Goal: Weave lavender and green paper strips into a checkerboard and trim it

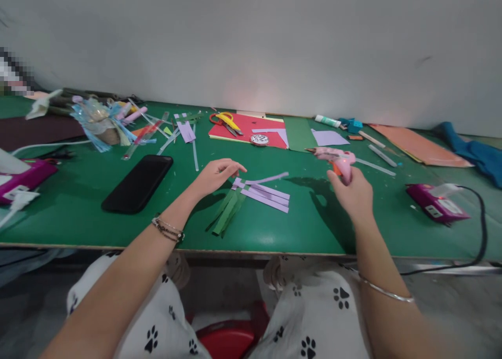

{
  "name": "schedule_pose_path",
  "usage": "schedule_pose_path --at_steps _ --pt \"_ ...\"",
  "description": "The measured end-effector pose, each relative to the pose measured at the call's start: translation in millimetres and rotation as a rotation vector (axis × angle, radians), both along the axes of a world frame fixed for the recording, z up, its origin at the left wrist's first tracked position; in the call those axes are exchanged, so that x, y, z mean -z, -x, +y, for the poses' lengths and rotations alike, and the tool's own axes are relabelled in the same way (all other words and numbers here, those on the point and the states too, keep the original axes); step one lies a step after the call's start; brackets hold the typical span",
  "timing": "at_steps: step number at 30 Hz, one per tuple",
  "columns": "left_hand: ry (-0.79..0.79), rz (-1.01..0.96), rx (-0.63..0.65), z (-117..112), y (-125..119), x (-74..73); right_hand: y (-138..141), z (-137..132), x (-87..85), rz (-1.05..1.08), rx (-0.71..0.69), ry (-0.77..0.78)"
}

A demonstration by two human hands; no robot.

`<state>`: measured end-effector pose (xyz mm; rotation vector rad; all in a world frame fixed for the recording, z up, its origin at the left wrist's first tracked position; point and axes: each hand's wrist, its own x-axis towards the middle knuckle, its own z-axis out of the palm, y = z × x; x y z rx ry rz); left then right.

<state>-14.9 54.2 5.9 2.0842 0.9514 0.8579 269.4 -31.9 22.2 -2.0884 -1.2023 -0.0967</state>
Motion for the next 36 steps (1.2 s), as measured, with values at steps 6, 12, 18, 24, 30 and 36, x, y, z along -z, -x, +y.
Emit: schedule_pose_path --at_steps 6,12,18,24,30,36 --pt "-0.174 0.213 0.049 0.7 4.1 2.1 -10.1 0.2 1.3 0.079 0.096 -0.028" --pt "-0.422 0.506 0.264 -19.7 -19.7 -6.3 -6.7 3.6 4.5 0.081 0.054 -0.048" --pt "-0.543 0.73 0.387 -54.6 -62.0 -5.7 -4.6 2.4 0.6 0.104 0.041 -0.032" --pt "-0.51 0.732 0.232 -71.5 -81.4 2.4 -6.9 1.2 2.8 0.106 0.004 -0.045" --pt "-0.371 0.727 0.075 -75.4 -94.1 -1.6 -7.2 2.4 3.6 0.103 0.0 -0.043" --pt "-0.287 0.701 -0.002 -76.7 -97.9 -0.2 -6.8 1.5 3.2 0.105 -0.02 -0.038"
